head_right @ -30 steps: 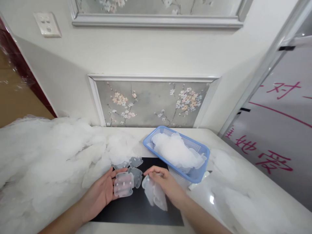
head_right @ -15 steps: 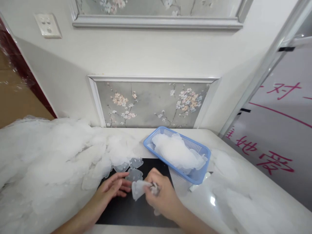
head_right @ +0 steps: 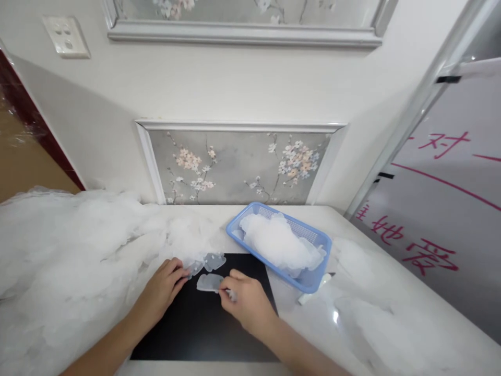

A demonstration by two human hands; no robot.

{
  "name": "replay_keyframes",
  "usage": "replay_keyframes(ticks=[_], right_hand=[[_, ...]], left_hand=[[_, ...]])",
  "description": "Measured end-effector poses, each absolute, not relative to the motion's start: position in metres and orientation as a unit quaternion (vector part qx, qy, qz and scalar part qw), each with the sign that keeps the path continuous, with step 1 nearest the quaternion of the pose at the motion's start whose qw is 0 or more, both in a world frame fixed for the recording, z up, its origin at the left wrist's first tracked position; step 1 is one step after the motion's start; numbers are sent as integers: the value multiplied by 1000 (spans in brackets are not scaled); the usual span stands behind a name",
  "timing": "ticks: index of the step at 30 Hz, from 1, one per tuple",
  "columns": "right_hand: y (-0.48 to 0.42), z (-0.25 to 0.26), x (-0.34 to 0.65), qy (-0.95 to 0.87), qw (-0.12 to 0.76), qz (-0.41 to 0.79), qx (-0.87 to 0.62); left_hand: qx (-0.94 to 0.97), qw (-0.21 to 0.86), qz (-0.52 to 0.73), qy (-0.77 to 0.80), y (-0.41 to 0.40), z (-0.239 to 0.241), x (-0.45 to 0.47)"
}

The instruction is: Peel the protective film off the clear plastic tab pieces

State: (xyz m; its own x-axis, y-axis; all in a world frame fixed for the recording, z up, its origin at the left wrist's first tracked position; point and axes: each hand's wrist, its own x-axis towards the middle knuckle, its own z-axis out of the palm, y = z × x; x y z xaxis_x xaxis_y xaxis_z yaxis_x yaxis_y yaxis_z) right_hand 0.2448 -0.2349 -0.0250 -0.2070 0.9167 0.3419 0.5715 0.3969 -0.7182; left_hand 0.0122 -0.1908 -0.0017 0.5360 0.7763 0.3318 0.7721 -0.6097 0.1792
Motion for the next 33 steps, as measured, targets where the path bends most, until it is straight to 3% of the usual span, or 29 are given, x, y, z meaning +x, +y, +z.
replay_keyframes(ticks=[3, 7, 16, 24, 26, 30, 33], right_hand=[[-235, -20, 248, -595, 476, 446, -469], [-235, -13, 252, -439, 473, 629, -434], [-237, -3, 258, -394, 412, 707, -419], [-237, -5, 260, -385, 428, 710, -406], [-237, -6, 260, -387, 431, 709, -403], [-236, -4, 260, -380, 442, 706, -401], [-237, -1, 259, -376, 442, 707, -405]], left_hand=[[882, -7, 189, 432, -191, -1, 12], [887, -1, 184, 423, -192, 1, 14], [877, 13, 195, 439, -193, -9, 13], [852, 38, 265, 449, -201, 5, 21], [815, 112, 311, 476, -205, 10, 23], [598, 456, 406, 519, -215, 13, 26], [435, 628, 427, 484, -220, 11, 29]])
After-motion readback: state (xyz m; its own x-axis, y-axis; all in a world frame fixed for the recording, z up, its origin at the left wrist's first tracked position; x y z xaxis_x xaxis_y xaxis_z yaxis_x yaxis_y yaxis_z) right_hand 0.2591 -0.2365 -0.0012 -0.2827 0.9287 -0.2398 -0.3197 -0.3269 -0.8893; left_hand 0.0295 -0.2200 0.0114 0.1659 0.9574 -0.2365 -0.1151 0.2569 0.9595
